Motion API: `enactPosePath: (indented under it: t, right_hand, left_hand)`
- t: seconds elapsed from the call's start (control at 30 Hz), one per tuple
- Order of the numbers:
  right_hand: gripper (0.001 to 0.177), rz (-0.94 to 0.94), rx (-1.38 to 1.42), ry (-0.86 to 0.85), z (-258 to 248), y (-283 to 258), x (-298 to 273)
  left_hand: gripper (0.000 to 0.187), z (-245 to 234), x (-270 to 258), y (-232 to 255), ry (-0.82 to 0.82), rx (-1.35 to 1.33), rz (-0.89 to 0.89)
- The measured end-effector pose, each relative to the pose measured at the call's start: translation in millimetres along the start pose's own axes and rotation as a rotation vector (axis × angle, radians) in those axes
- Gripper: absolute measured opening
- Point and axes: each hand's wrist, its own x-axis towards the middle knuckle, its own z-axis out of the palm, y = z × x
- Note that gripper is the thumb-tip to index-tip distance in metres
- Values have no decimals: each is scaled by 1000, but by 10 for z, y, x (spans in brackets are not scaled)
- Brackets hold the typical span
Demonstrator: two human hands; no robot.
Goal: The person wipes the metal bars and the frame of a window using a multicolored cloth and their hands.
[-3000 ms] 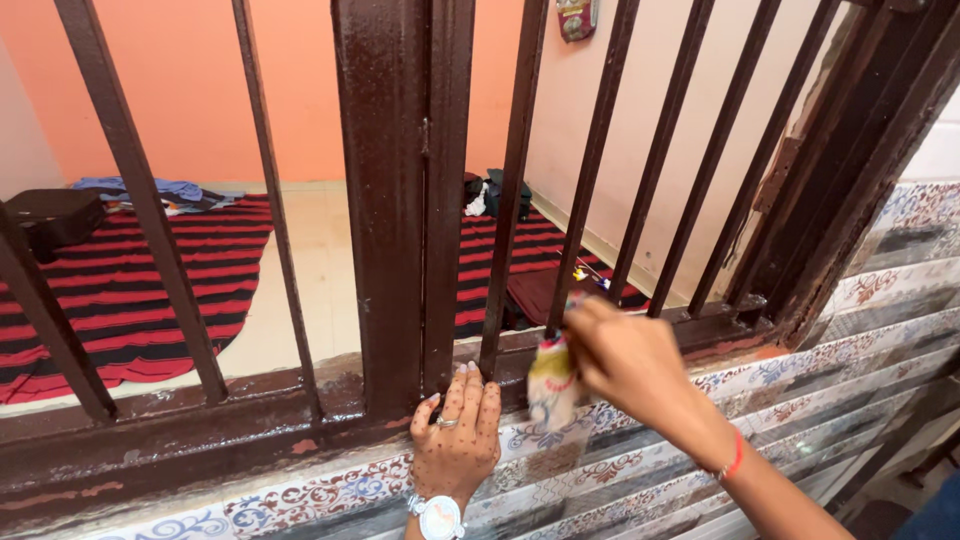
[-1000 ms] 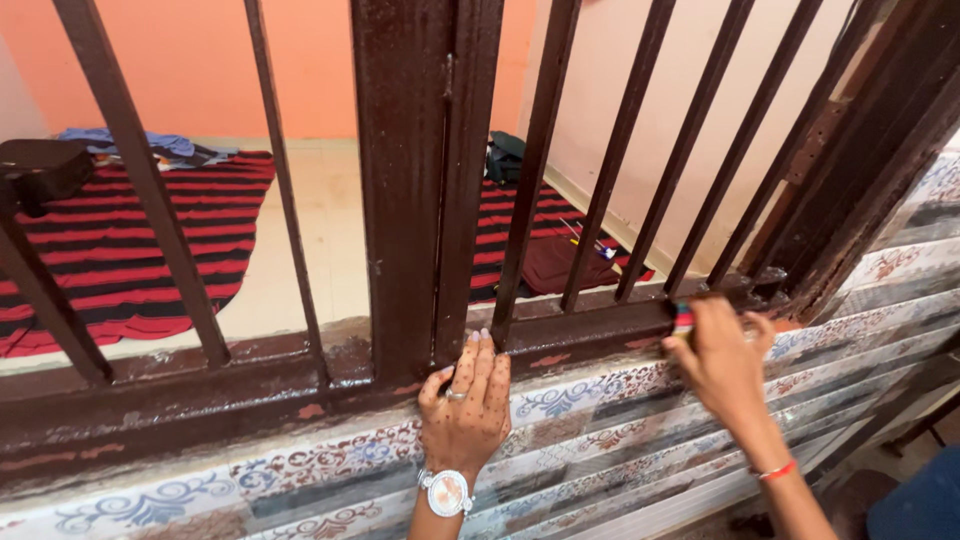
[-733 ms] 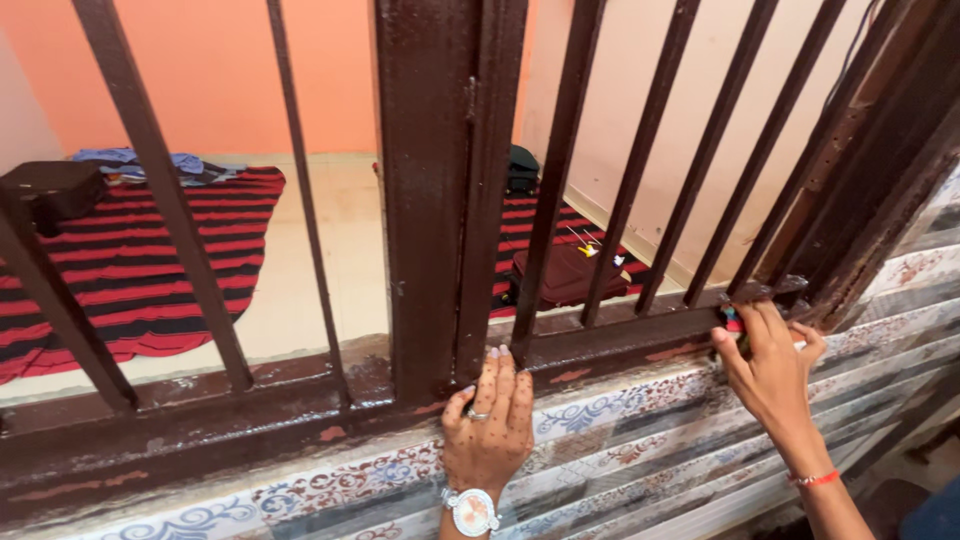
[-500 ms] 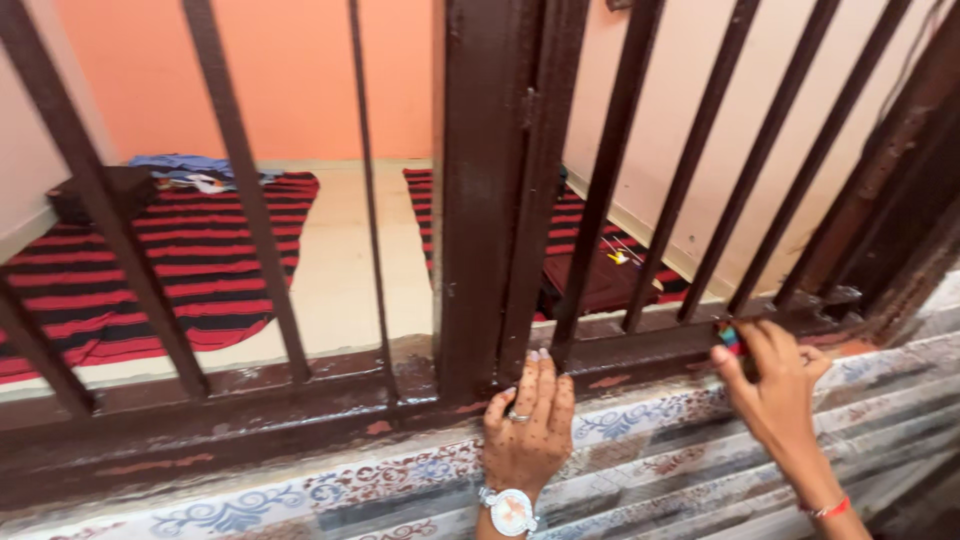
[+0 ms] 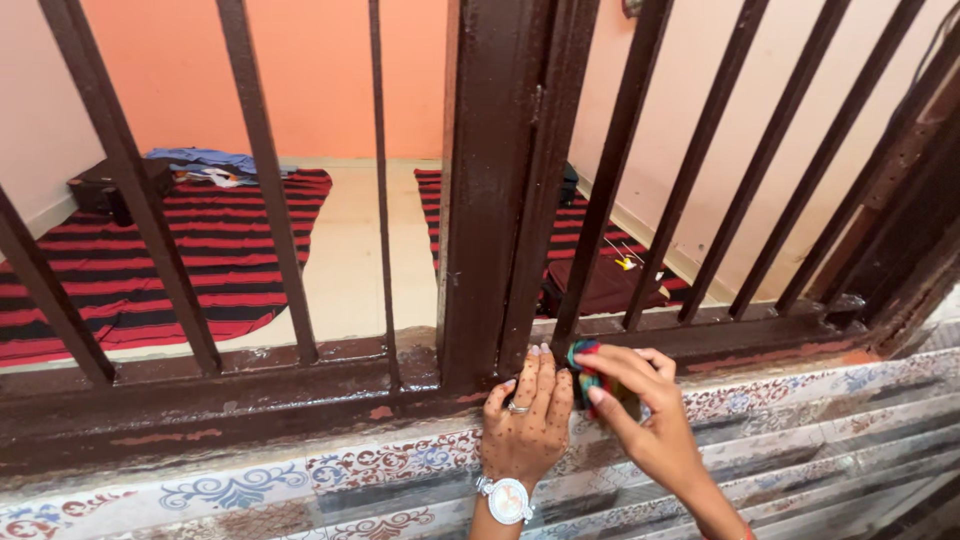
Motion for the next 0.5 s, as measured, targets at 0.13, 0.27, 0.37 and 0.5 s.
enactPosePath:
  t: [0.13,0.27,0.37,0.5]
  right_hand:
    - [23,353,649,-6,-254,89,-17]
    - [41,270,841,208,-486,-40,273]
    - [35,124,579,349,-652,-296,676]
    - [24,-146,247,626,-809,-592,1304]
  left_hand:
    - [28,24,-5,-13,-19,-4,17]
    - [31,60,-31,-3,-29,-18,15]
    - [29,92,-46,19,-34,38,0]
    - [29,148,-65,62,-11,67,-19]
